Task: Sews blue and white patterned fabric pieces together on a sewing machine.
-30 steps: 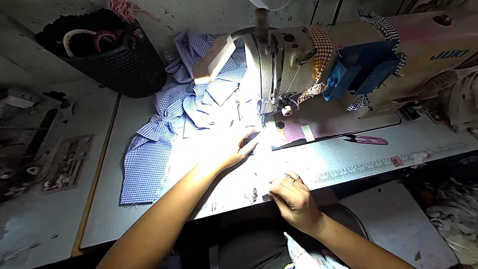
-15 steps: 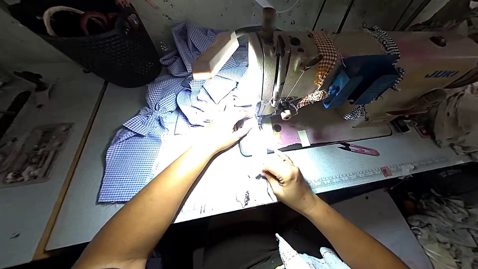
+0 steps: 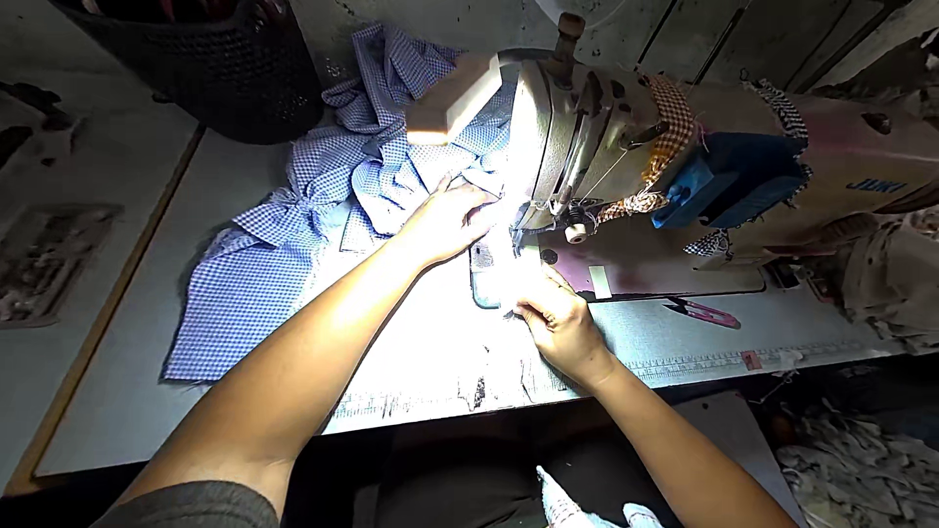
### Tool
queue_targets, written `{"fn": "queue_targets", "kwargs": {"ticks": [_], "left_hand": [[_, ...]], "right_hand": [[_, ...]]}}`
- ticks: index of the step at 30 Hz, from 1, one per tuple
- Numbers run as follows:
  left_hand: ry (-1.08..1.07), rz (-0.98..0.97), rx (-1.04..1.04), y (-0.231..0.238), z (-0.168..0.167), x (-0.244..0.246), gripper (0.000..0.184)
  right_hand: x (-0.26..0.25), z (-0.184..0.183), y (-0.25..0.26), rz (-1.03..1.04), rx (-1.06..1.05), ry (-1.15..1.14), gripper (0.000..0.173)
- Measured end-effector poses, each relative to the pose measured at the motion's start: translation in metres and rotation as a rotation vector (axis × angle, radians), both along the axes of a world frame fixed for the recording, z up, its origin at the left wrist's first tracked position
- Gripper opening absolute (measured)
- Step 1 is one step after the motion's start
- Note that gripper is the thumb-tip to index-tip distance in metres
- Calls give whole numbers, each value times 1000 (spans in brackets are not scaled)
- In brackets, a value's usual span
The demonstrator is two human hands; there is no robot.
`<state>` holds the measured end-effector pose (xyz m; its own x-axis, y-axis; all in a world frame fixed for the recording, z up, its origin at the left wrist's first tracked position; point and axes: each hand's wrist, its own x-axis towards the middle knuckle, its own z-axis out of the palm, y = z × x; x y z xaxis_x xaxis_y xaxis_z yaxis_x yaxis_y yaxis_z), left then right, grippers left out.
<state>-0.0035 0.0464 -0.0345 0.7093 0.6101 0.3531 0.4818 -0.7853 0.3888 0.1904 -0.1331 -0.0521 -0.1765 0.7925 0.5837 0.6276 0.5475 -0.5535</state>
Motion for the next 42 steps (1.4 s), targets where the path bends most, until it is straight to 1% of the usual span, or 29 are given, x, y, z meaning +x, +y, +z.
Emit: {"fn": "queue_targets", "kwargs": {"ticks": [10, 14, 16, 17, 18, 20, 21, 23, 25, 27, 29, 30, 34, 36, 37, 39, 42], "left_hand": [[113, 79, -79, 28, 7, 7, 48], [128, 96, -94, 36, 7, 11, 44], [90, 91, -59, 28, 10, 10, 43], [37, 84, -11, 18, 11, 9, 43], [-31, 71, 51, 5, 13, 8, 41], [-147, 6, 134, -30, 17, 8, 31], [-162, -61, 127, -44, 15, 7, 28], [-127, -185, 48, -60, 3, 3, 28], [-108, -190, 57, -61, -10, -1, 29], [-106, -187, 91, -59, -12, 0, 28], [-105, -182, 110, -57, -12, 1, 28], [-107, -177, 110, -55, -12, 1, 29], [-126, -163, 141, -53, -14, 1, 27], [-130, -159, 151, -50, -13, 2, 26], [-132, -159, 158, -49, -13, 3, 25], [-124, -157, 158, -47, -14, 3, 25], [-116, -136, 149, -49, -10, 3, 25]], "right_hand": [[8, 0, 28, 33, 43, -15, 10], [7, 0, 33, -3, 28, -21, 10], [6, -2, 33, -18, 25, -52, 11], [6, -2, 33, -27, 25, -75, 12], [6, -2, 32, -34, 25, -97, 13], [7, -1, 32, -52, 18, -137, 16], [7, 0, 33, -56, 8, -144, 18], [7, 1, 33, -52, -25, -153, 19], [8, 2, 32, -29, -48, -170, 21], [14, 3, 25, -12, -78, -169, 26], [32, 8, 9, -100, -84, -140, 31], [47, 13, -1, -198, -70, -148, 33], [134, 32, -39, -723, 3, -240, 37], [173, 36, -46, -890, 7, -263, 43], [190, 34, -47, -928, -1, -298, 47], [215, 28, -47, -912, -39, -381, 52], [224, 25, -46, -868, -70, -417, 52]]}}
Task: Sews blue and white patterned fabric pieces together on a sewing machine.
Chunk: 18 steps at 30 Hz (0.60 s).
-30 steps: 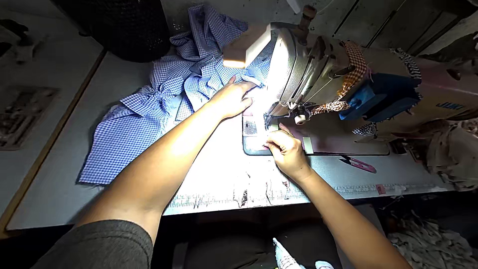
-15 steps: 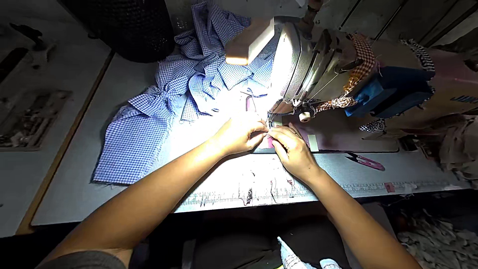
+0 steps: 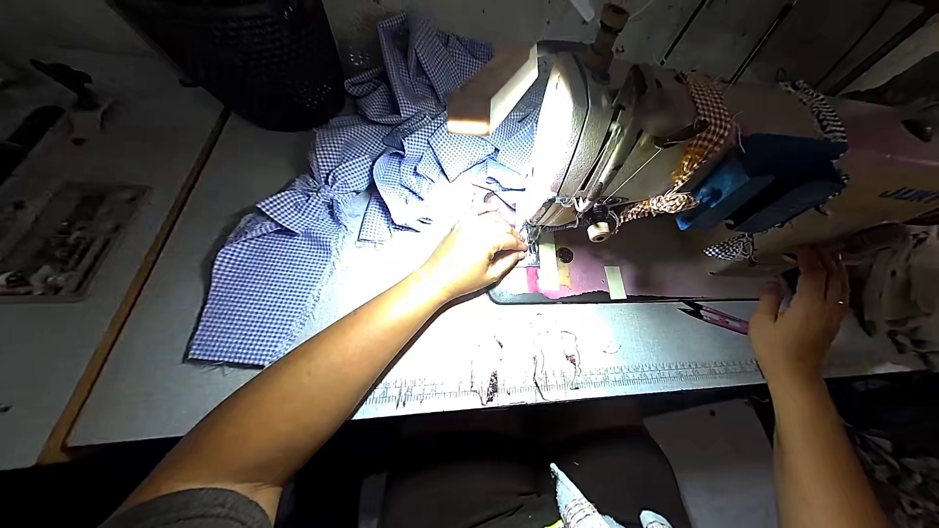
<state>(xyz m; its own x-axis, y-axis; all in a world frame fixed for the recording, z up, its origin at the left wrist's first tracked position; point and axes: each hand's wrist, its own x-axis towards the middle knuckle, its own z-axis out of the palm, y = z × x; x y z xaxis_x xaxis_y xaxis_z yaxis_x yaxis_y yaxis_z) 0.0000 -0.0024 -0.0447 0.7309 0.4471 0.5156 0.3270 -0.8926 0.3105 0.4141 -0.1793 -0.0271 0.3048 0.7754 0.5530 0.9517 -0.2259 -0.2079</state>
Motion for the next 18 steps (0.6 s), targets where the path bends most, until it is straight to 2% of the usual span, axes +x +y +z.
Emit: {"fn": "queue_targets", "kwargs": {"ticks": [10, 18], "left_hand": [[28, 58, -4, 3, 0, 1, 25], [46, 57, 11, 1, 3, 1, 26]], "right_hand": [[-9, -16, 1, -37, 45, 28, 53], [-13, -19, -7, -55, 8, 0, 44]]}}
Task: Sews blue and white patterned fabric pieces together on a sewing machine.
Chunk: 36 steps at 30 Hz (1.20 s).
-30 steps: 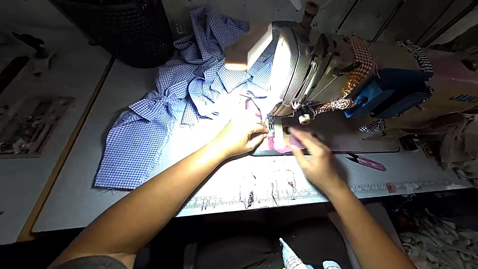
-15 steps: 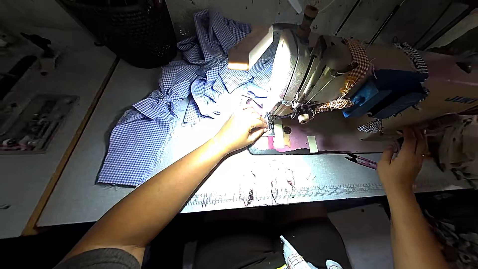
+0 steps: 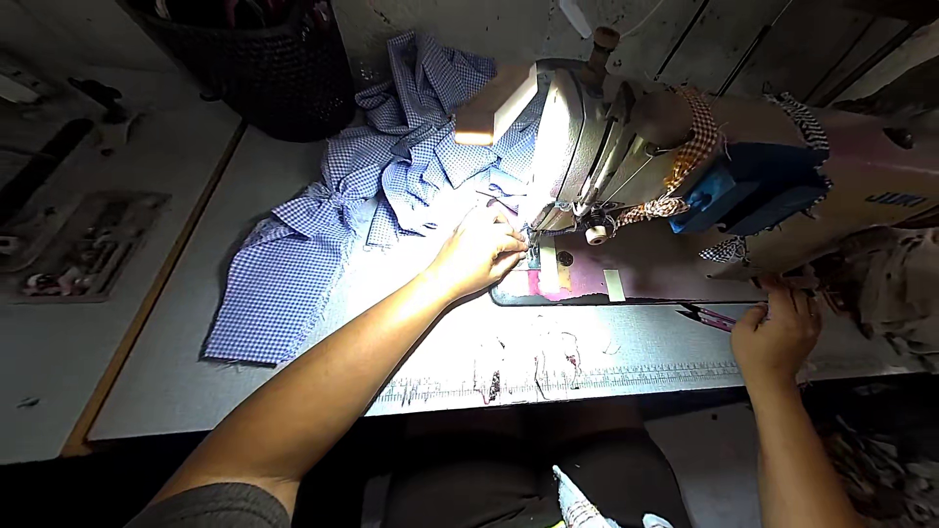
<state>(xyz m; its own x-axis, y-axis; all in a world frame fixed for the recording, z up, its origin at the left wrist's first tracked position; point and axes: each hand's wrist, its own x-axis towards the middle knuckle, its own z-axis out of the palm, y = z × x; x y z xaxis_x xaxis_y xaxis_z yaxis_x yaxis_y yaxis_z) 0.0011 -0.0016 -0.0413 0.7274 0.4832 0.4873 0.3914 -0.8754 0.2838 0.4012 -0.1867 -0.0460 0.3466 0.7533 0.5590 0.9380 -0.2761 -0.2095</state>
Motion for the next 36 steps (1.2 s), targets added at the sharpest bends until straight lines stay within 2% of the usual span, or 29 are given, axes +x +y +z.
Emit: {"fn": "queue_targets", "kwargs": {"ticks": [13, 16, 19, 24, 28, 30, 33, 36], "left_hand": [[-21, -62, -38, -5, -1, -3, 25], [-134, -77, -85, -4, -3, -2, 24], [-261, -33, -216, -8, 3, -1, 21], [-294, 63, -272, 1, 7, -2, 27], [-228, 18, -217, 19, 11, -1, 34], [-107, 2, -186, 27, 18, 1, 32], [208, 74, -196, 45, 26, 5, 36], [312, 204, -173, 59, 25, 5, 36]], "right_hand": [[-7, 5, 0, -16, 1, -22, 43], [-7, 16, -2, -6, -31, -15, 54], [-11, 22, -8, -15, -61, 11, 64], [-25, 11, -37, -91, -72, 71, 65], [-29, 0, -61, -84, -30, 102, 62], [-33, -3, -68, -25, 14, 106, 56], [-33, -5, -68, 82, 6, 112, 52], [-31, -7, -61, 132, -19, 137, 53]]}}
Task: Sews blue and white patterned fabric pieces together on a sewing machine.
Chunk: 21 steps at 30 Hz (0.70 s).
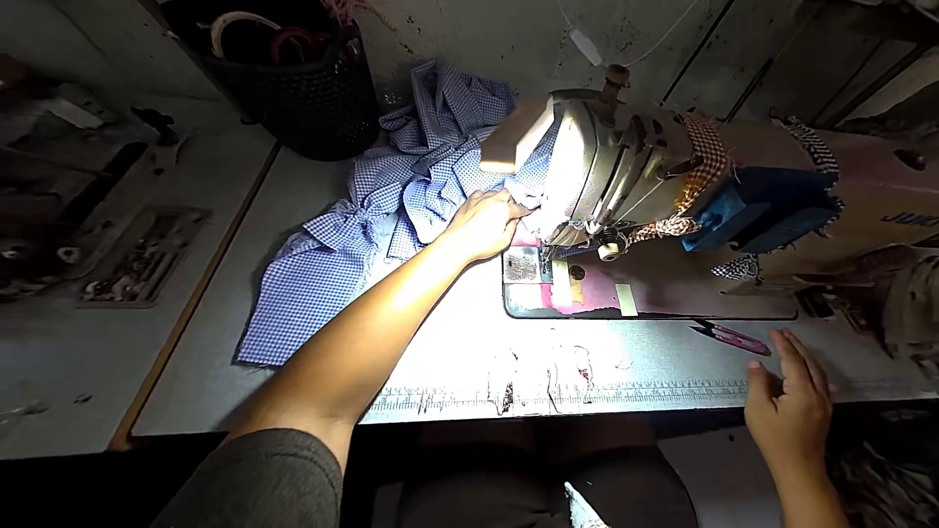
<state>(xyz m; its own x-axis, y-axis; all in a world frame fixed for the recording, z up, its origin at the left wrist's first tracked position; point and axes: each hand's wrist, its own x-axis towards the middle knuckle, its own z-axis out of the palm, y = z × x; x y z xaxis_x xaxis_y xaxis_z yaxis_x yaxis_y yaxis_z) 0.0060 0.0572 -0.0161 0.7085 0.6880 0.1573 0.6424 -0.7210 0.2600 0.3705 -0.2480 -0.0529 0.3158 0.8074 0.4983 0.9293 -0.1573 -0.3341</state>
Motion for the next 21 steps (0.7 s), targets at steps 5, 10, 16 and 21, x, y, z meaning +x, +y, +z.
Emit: {"fn": "queue_targets", "kwargs": {"ticks": [5, 10, 16, 21], "left_hand": [[-24, 118, 61, -1, -11, -9, 40], [-111, 78, 36, -5, -4, -22, 36], [-231, 99, 93, -2, -2, -25, 29], [-293, 420, 57, 3, 11, -37, 21]], "right_hand": [[-2, -3, 9, 59, -32, 70, 52], [-17, 1, 14, 26, -64, 85, 46], [-4, -7, 14, 58, -38, 11, 45], [3, -9, 13, 61, 29, 47, 38]]}}
